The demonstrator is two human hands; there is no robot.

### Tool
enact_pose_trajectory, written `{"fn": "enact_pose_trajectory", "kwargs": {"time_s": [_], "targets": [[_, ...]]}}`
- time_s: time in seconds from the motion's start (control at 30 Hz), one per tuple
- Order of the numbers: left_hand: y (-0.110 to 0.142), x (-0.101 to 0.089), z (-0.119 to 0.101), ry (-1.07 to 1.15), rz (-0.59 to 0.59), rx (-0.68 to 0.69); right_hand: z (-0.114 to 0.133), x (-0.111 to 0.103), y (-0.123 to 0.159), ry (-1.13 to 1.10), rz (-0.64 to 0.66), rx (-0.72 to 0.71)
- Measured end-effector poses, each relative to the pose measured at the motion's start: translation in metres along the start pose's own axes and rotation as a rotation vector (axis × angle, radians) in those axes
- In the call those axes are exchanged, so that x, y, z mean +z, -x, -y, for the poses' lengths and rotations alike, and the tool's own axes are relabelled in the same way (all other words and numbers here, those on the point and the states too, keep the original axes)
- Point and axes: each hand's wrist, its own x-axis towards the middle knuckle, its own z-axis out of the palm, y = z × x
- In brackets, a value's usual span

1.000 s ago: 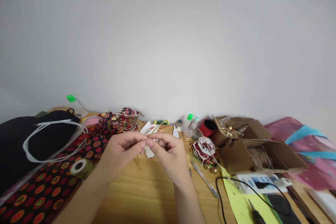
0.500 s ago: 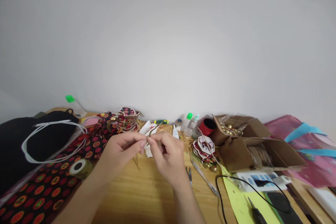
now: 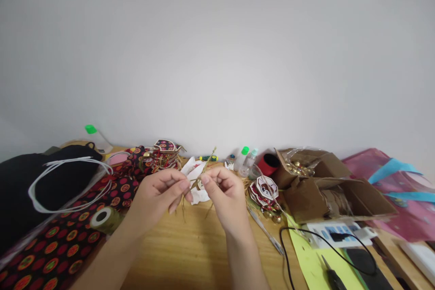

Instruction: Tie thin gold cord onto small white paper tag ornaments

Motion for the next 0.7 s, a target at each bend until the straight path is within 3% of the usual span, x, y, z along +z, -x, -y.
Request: {"fn": "enact_pose_trajectory", "kwargs": {"time_s": [0.17,0.3,0.53,0.7], "targets": [[-0.0011,-0.0029,0.0036,0.161,0.207,-0.103,0.0000,0.0020,-0.0043,-0.006,-0.012,0.058],[0.0003,-0.0039,0.0027,0.092,0.286,-0.043,-0.0007,0.0018,-0.0045,0.019,-0.018,0.041],[0.0001,-0.0030,0.0047,-0.315,0.162,0.129,-0.0003,0.0011,-0.0033,-0.022,0.000,0.094],[-0.0009,-0.0026,0.0068,-0.427,0.066,0.202,0.0021,0.0033,-0.0041,-0.123,0.023,0.161]]}}
